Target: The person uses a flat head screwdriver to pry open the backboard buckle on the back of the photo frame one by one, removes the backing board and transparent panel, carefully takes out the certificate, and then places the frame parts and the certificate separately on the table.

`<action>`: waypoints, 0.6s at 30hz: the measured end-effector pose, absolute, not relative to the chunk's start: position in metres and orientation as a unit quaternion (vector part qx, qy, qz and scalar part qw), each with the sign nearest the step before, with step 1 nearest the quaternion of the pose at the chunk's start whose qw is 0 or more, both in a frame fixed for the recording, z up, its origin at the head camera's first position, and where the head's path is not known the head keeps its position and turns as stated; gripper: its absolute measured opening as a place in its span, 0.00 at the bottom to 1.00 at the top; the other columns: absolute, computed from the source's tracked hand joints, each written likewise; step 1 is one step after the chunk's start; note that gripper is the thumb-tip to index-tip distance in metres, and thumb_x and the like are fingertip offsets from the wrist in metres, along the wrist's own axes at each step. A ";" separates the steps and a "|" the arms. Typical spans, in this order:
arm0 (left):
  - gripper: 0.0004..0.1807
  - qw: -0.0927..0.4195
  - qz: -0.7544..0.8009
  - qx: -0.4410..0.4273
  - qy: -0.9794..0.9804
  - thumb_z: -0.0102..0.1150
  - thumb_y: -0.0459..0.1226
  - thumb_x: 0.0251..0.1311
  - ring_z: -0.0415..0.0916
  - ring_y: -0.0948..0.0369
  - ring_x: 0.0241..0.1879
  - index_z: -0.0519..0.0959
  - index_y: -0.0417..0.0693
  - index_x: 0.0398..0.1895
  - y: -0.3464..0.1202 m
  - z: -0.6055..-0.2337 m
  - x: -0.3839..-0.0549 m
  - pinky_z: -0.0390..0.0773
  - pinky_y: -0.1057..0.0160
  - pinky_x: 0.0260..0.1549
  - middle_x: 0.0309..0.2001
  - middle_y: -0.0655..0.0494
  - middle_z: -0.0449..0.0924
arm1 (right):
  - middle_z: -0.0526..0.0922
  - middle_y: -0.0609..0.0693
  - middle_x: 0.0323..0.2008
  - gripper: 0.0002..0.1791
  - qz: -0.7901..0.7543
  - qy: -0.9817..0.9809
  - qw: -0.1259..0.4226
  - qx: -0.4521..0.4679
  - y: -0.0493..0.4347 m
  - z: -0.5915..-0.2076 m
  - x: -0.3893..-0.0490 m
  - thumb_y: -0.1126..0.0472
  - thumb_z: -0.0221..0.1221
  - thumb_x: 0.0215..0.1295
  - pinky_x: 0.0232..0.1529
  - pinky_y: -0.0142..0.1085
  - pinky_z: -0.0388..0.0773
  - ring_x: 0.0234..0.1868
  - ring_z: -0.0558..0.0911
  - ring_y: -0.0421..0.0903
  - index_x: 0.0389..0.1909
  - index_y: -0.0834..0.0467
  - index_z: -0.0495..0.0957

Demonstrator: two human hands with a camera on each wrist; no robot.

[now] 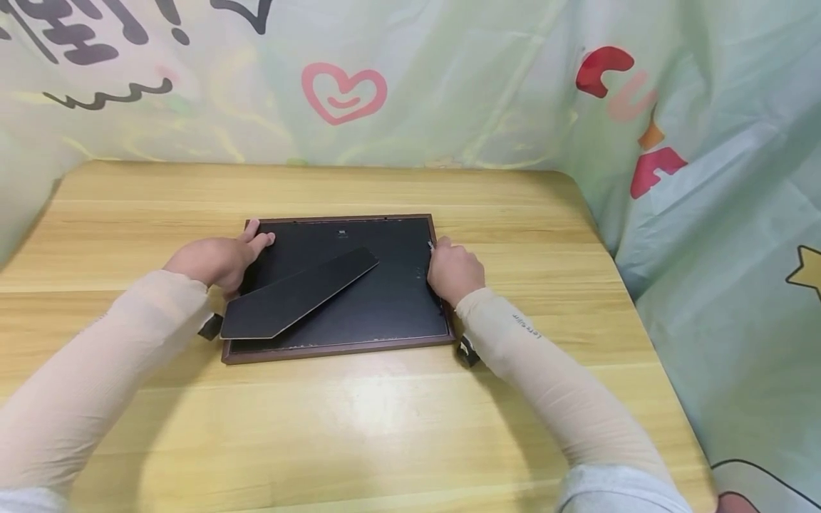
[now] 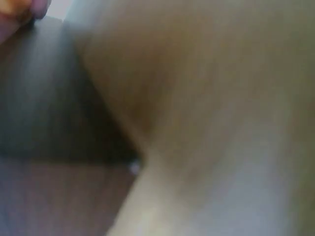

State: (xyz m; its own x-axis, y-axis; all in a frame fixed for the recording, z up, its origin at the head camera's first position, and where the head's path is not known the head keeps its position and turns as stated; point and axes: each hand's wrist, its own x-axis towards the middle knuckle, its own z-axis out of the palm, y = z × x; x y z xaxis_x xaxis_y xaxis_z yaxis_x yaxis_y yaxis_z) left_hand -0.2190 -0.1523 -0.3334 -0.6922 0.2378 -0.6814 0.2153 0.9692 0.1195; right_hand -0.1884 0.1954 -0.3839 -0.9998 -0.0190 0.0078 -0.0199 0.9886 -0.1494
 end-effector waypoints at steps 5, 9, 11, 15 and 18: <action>0.67 0.372 0.014 0.127 0.920 0.66 0.19 0.41 0.73 0.51 0.26 0.30 0.50 0.78 -0.151 -0.334 -0.221 0.65 0.56 0.26 0.73 0.41 0.12 | 0.76 0.62 0.22 0.15 0.126 -0.992 -0.003 0.031 0.204 -0.385 -0.193 0.58 0.44 0.73 0.27 0.51 0.76 0.24 0.78 0.60 0.32 0.66 0.69; 0.67 0.368 0.011 0.127 0.921 0.67 0.19 0.41 0.72 0.51 0.26 0.31 0.51 0.78 -0.151 -0.337 -0.223 0.65 0.56 0.25 0.73 0.41 0.13 | 0.72 0.55 0.19 0.18 0.271 -0.960 -0.068 0.022 0.217 -0.384 -0.196 0.57 0.44 0.76 0.24 0.41 0.72 0.20 0.73 0.51 0.27 0.63 0.68; 0.68 0.369 0.006 0.128 0.920 0.68 0.20 0.41 0.73 0.50 0.27 0.31 0.51 0.78 -0.152 -0.339 -0.224 0.67 0.56 0.25 0.73 0.41 0.12 | 0.71 0.53 0.20 0.19 0.369 -0.921 -0.124 -0.004 0.223 -0.382 -0.198 0.55 0.42 0.78 0.23 0.38 0.72 0.19 0.72 0.48 0.28 0.63 0.68; 0.70 0.368 0.001 0.132 0.920 0.72 0.22 0.39 0.76 0.48 0.30 0.31 0.51 0.78 -0.154 -0.341 -0.226 0.69 0.55 0.27 0.73 0.41 0.12 | 0.70 0.54 0.25 0.20 0.492 -0.843 -0.213 -0.048 0.230 -0.375 -0.198 0.52 0.38 0.79 0.22 0.35 0.72 0.20 0.70 0.45 0.37 0.65 0.67; 0.69 0.363 0.006 0.129 0.923 0.72 0.22 0.39 0.76 0.48 0.30 0.31 0.51 0.78 -0.155 -0.341 -0.227 0.68 0.55 0.28 0.73 0.41 0.12 | 0.70 0.53 0.27 0.18 0.529 -0.809 -0.252 -0.058 0.231 -0.367 -0.192 0.53 0.37 0.79 0.21 0.32 0.71 0.21 0.70 0.43 0.42 0.66 0.66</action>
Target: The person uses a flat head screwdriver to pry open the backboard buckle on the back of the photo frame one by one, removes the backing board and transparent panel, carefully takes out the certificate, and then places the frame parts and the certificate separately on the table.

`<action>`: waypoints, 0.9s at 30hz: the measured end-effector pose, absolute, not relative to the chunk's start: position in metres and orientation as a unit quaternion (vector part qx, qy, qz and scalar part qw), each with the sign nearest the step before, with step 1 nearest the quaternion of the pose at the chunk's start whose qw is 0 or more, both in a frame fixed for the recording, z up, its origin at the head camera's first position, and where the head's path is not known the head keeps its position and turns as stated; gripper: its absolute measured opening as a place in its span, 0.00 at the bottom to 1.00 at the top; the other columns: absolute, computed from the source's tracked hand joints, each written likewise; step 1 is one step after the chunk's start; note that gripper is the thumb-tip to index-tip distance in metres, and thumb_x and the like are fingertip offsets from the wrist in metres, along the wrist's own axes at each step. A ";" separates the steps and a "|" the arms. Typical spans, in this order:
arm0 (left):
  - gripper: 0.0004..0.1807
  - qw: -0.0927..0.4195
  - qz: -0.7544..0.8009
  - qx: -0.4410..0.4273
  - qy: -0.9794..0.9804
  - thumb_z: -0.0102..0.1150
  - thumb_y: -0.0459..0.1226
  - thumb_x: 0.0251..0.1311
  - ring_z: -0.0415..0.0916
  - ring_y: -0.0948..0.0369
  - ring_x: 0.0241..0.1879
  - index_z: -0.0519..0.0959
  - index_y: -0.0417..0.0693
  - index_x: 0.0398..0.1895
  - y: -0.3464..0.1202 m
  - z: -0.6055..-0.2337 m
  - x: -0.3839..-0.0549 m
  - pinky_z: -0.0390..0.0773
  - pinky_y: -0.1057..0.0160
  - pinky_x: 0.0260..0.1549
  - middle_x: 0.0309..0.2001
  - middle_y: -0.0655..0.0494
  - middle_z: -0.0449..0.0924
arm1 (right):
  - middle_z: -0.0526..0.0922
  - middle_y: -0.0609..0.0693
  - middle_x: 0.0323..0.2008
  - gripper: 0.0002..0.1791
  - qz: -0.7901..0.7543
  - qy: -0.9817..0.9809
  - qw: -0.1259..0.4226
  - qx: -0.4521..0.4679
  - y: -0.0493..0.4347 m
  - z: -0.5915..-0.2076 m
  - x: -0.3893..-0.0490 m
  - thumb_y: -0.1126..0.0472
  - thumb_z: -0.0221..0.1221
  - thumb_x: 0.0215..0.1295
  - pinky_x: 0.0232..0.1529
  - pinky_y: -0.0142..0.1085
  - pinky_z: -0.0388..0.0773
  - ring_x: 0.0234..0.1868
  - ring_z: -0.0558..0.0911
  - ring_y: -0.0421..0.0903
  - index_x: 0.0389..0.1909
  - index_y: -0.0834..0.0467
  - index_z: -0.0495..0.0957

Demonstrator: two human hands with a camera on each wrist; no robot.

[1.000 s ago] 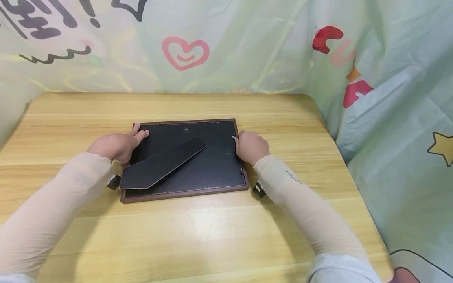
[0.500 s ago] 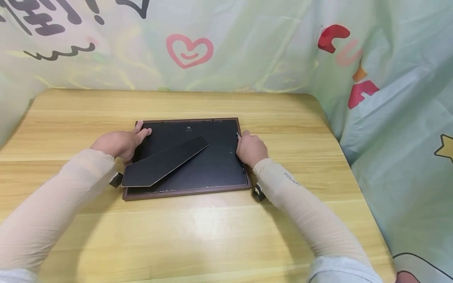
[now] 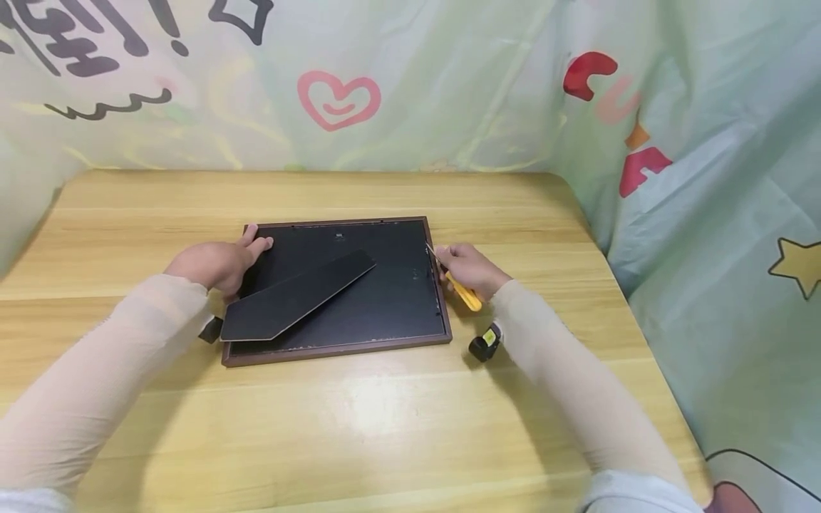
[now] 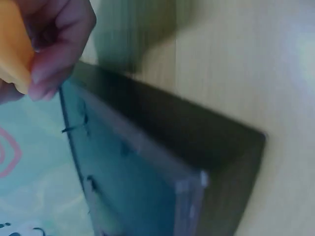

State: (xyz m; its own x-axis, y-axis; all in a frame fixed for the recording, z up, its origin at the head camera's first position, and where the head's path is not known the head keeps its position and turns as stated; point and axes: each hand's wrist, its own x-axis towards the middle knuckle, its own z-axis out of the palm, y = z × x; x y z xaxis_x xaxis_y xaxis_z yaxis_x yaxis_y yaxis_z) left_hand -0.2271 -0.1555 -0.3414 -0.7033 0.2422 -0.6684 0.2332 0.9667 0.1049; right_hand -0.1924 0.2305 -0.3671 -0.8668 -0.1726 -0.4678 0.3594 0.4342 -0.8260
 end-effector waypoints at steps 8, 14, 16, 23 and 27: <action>0.70 0.376 0.004 0.127 0.918 0.71 0.22 0.40 0.76 0.46 0.32 0.29 0.51 0.77 -0.156 -0.342 -0.227 0.68 0.54 0.30 0.72 0.40 0.10 | 0.72 0.52 0.26 0.12 -0.554 0.793 0.250 0.029 0.229 -0.365 -0.159 0.63 0.45 0.76 0.18 0.29 0.72 0.20 0.71 0.41 0.39 0.70 0.68; 0.67 0.369 0.016 0.124 0.921 0.68 0.20 0.42 0.72 0.51 0.25 0.30 0.51 0.77 -0.155 -0.339 -0.226 0.66 0.55 0.27 0.73 0.42 0.11 | 0.76 0.51 0.18 0.09 -0.403 0.908 0.110 -0.030 0.228 -0.370 -0.123 0.63 0.54 0.70 0.17 0.37 0.74 0.15 0.74 0.45 0.31 0.64 0.72; 0.66 0.363 0.019 0.123 0.923 0.65 0.19 0.43 0.70 0.52 0.23 0.30 0.52 0.78 -0.155 -0.338 -0.226 0.65 0.55 0.26 0.73 0.42 0.12 | 0.76 0.49 0.17 0.07 -0.343 0.935 0.062 -0.058 0.228 -0.371 -0.113 0.64 0.56 0.67 0.18 0.36 0.73 0.15 0.74 0.43 0.30 0.61 0.73; 0.68 0.366 0.013 0.133 0.921 0.68 0.20 0.41 0.73 0.49 0.28 0.30 0.50 0.77 -0.152 -0.336 -0.227 0.67 0.54 0.30 0.73 0.41 0.11 | 0.70 0.42 0.15 0.10 -0.231 0.964 0.009 -0.129 0.224 -0.373 -0.090 0.68 0.58 0.62 0.16 0.33 0.65 0.15 0.67 0.39 0.23 0.56 0.71; 0.68 0.374 0.007 0.131 0.918 0.68 0.20 0.41 0.73 0.49 0.27 0.29 0.50 0.77 -0.151 -0.334 -0.226 0.67 0.54 0.29 0.72 0.41 0.10 | 0.68 0.42 0.14 0.12 -0.204 0.966 -0.013 -0.159 0.219 -0.373 -0.084 0.69 0.59 0.60 0.15 0.32 0.65 0.15 0.67 0.39 0.20 0.55 0.69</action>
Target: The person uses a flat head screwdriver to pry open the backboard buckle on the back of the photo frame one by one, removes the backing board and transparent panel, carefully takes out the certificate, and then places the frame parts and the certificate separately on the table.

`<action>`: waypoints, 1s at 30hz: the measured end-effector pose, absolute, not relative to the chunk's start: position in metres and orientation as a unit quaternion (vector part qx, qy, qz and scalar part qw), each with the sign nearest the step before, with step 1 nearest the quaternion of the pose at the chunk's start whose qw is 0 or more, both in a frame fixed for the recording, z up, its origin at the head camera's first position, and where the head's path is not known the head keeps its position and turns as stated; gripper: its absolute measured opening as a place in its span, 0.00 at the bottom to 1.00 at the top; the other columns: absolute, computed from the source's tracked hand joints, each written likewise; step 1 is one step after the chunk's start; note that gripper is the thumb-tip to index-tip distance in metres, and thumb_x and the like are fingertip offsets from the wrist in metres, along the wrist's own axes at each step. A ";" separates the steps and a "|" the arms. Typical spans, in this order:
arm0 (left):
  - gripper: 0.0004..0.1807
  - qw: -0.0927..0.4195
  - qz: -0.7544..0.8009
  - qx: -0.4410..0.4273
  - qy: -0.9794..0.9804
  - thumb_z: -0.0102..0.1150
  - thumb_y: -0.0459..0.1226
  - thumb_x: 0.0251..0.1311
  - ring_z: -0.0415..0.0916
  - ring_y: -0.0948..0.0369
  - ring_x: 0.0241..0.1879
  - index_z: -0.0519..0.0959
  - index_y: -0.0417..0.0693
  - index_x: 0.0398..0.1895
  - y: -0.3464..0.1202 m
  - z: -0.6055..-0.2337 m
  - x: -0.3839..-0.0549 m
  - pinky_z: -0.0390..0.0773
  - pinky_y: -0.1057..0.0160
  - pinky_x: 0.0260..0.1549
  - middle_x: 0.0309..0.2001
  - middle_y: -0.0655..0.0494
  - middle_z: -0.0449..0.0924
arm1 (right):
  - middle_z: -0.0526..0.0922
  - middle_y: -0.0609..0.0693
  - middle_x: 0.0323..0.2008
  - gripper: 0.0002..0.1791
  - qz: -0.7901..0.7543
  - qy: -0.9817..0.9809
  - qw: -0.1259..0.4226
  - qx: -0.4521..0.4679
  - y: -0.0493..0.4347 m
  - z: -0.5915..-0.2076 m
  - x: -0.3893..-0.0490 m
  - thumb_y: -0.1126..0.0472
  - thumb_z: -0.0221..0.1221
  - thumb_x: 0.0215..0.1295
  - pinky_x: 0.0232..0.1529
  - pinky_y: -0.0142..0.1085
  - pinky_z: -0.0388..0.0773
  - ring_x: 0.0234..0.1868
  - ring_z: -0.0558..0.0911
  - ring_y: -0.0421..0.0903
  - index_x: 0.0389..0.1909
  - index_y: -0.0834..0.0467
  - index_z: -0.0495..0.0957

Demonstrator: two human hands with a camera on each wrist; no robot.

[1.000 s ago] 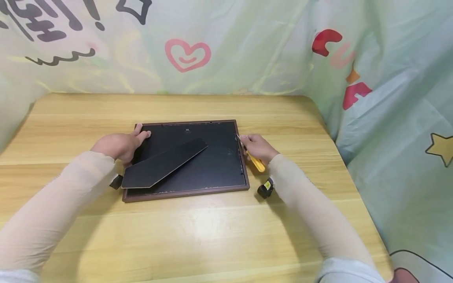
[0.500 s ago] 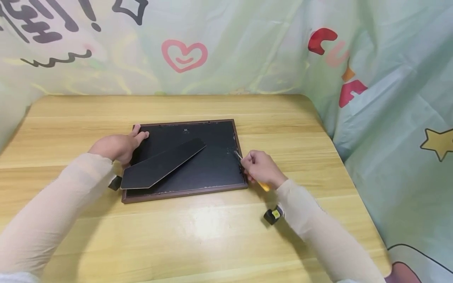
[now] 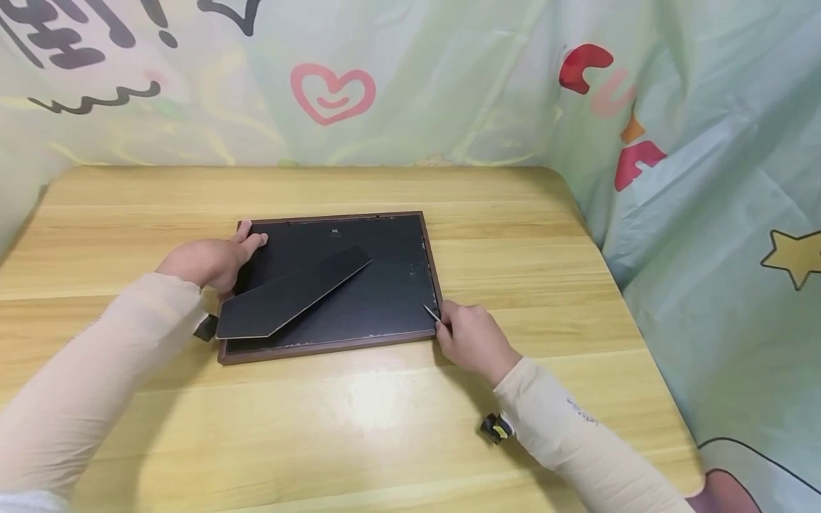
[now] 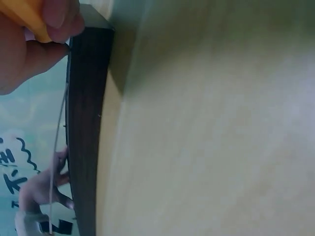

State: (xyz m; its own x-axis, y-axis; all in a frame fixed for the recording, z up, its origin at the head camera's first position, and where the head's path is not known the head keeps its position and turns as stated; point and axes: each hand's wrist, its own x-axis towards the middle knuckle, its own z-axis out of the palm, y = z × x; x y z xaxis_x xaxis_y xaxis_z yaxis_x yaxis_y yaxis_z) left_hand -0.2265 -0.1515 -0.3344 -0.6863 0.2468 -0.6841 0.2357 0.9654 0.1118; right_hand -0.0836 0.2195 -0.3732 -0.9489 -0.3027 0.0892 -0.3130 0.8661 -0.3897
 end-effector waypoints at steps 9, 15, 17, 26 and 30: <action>0.66 0.366 0.005 0.121 0.923 0.65 0.19 0.42 0.73 0.46 0.32 0.31 0.51 0.77 -0.156 -0.332 -0.228 0.65 0.55 0.27 0.73 0.40 0.12 | 0.61 0.45 0.11 0.16 0.159 -0.973 0.044 0.160 0.214 -0.371 -0.078 0.71 0.56 0.55 0.15 0.36 0.64 0.14 0.65 0.43 0.16 0.54 0.63; 0.67 0.369 0.003 0.116 0.922 0.65 0.20 0.41 0.73 0.47 0.30 0.30 0.52 0.77 -0.159 -0.330 -0.226 0.66 0.53 0.29 0.72 0.41 0.10 | 0.66 0.47 0.12 0.14 0.154 -0.976 0.052 0.145 0.207 -0.373 -0.077 0.73 0.56 0.54 0.15 0.39 0.68 0.15 0.68 0.44 0.18 0.55 0.64; 0.67 0.369 0.003 0.118 0.922 0.65 0.19 0.40 0.73 0.48 0.29 0.30 0.51 0.77 -0.159 -0.329 -0.226 0.66 0.54 0.29 0.73 0.41 0.10 | 0.67 0.48 0.13 0.13 0.152 -0.977 0.059 0.140 0.206 -0.375 -0.076 0.73 0.56 0.55 0.15 0.41 0.69 0.15 0.68 0.45 0.18 0.56 0.65; 0.66 0.384 0.008 0.115 0.916 0.64 0.20 0.43 0.70 0.52 0.24 0.29 0.50 0.77 -0.156 -0.330 -0.226 0.64 0.55 0.28 0.72 0.41 0.09 | 0.66 0.49 0.12 0.12 0.150 -0.977 0.074 0.128 0.206 -0.380 -0.075 0.72 0.55 0.56 0.15 0.45 0.71 0.15 0.70 0.48 0.20 0.58 0.65; 0.66 0.387 0.004 0.114 0.915 0.65 0.19 0.43 0.69 0.54 0.23 0.29 0.49 0.77 -0.156 -0.329 -0.227 0.63 0.56 0.26 0.71 0.40 0.09 | 0.67 0.49 0.12 0.10 0.155 -0.977 0.077 0.124 0.205 -0.382 -0.075 0.72 0.55 0.56 0.15 0.44 0.71 0.15 0.70 0.48 0.21 0.58 0.65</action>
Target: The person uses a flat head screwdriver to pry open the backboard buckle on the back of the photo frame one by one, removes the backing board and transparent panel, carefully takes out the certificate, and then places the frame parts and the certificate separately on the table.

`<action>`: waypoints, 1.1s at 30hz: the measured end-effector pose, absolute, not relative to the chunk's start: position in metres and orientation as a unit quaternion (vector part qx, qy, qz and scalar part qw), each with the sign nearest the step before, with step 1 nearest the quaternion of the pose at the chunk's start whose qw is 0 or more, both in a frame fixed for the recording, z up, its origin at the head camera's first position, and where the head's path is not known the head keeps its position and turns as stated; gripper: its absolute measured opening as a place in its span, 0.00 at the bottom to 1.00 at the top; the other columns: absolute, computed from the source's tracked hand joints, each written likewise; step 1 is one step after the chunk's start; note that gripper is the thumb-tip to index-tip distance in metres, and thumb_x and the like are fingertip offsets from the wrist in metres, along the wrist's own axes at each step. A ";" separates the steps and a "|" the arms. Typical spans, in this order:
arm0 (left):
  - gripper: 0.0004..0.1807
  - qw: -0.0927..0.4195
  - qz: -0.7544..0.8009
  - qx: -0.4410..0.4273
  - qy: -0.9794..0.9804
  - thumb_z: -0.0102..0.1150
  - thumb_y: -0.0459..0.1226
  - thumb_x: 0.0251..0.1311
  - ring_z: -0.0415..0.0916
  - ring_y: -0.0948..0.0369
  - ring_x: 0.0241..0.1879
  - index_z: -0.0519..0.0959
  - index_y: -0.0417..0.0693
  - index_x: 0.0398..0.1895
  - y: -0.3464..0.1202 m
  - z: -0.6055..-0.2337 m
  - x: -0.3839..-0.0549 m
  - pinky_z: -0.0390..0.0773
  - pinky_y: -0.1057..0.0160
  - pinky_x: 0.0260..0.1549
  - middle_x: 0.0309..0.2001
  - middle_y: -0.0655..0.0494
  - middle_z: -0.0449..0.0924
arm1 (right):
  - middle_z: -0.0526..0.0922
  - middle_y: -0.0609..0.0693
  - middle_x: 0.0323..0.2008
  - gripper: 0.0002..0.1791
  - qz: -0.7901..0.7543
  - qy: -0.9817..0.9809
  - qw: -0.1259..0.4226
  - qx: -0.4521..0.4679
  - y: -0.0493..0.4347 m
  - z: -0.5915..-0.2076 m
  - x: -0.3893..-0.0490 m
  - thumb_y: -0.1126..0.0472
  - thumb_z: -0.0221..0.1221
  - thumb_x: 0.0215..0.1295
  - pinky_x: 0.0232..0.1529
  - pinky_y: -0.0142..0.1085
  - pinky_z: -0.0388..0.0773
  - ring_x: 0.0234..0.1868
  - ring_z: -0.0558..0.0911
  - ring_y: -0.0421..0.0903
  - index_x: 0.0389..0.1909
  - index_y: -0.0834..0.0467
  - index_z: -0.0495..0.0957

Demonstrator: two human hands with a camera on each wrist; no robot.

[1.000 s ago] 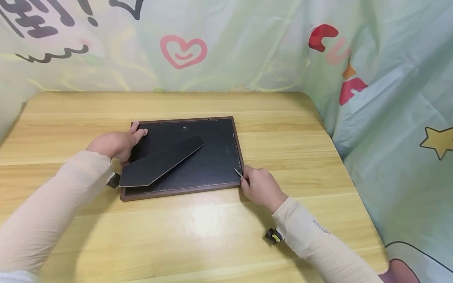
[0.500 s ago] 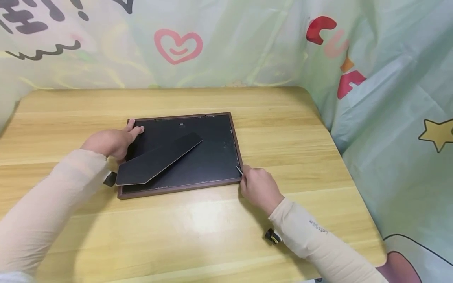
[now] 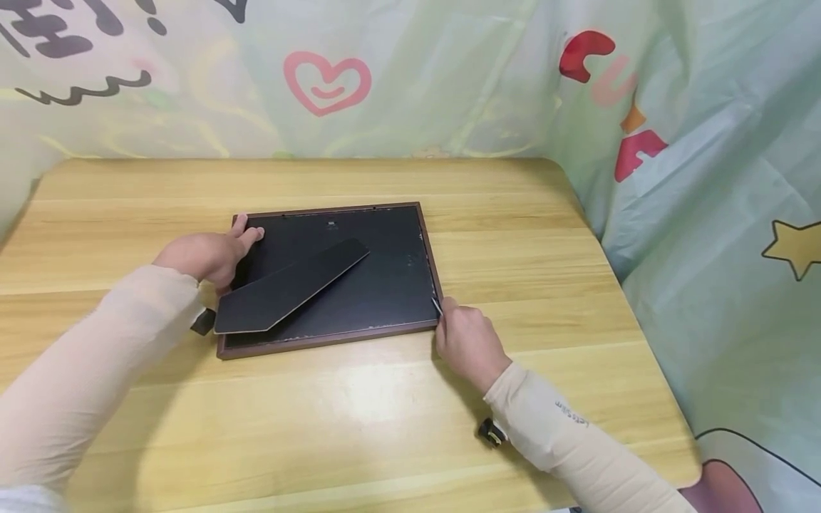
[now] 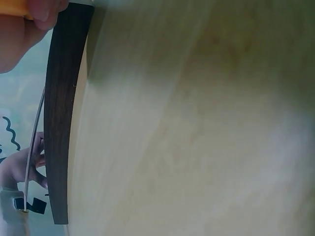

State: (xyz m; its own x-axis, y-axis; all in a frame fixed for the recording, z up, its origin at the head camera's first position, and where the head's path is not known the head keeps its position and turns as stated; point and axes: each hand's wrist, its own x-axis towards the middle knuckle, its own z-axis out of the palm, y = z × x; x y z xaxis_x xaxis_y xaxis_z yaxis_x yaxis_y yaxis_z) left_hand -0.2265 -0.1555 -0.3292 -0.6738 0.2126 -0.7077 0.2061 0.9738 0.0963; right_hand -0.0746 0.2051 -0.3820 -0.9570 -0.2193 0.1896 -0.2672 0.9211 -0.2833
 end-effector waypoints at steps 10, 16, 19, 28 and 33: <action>0.64 0.386 0.003 0.116 0.915 0.64 0.20 0.44 0.62 0.57 0.18 0.31 0.49 0.77 -0.158 -0.331 -0.227 0.60 0.57 0.24 0.72 0.39 0.11 | 0.66 0.51 0.13 0.10 0.171 -0.976 0.081 0.110 0.205 -0.386 -0.074 0.72 0.53 0.59 0.15 0.44 0.71 0.15 0.71 0.49 0.23 0.59 0.65; 0.65 0.379 0.009 0.111 0.919 0.65 0.20 0.43 0.64 0.55 0.20 0.32 0.50 0.78 -0.160 -0.332 -0.226 0.61 0.57 0.24 0.73 0.39 0.12 | 0.63 0.47 0.12 0.14 0.191 -0.971 0.072 0.123 0.208 -0.384 -0.078 0.73 0.53 0.59 0.15 0.40 0.67 0.16 0.68 0.47 0.20 0.57 0.63; 0.64 0.370 0.006 0.109 0.923 0.65 0.20 0.43 0.70 0.49 0.28 0.33 0.50 0.77 -0.161 -0.332 -0.224 0.63 0.56 0.25 0.73 0.37 0.13 | 0.62 0.46 0.12 0.15 0.206 -0.969 0.063 0.122 0.208 -0.384 -0.080 0.72 0.54 0.60 0.15 0.39 0.66 0.16 0.67 0.46 0.19 0.56 0.62; 0.62 0.372 0.013 0.112 0.921 0.62 0.19 0.46 0.68 0.51 0.27 0.33 0.50 0.78 -0.156 -0.330 -0.223 0.61 0.57 0.23 0.73 0.38 0.14 | 0.65 0.49 0.14 0.11 0.247 -0.967 0.037 0.058 0.207 -0.390 -0.080 0.68 0.50 0.68 0.16 0.37 0.65 0.15 0.69 0.46 0.26 0.58 0.62; 0.61 0.377 0.007 0.111 0.920 0.62 0.19 0.47 0.72 0.47 0.33 0.33 0.50 0.78 -0.152 -0.334 -0.225 0.61 0.58 0.23 0.73 0.38 0.14 | 0.68 0.50 0.15 0.10 0.310 -0.950 -0.003 0.035 0.215 -0.392 -0.084 0.67 0.50 0.69 0.16 0.37 0.68 0.14 0.71 0.46 0.27 0.59 0.64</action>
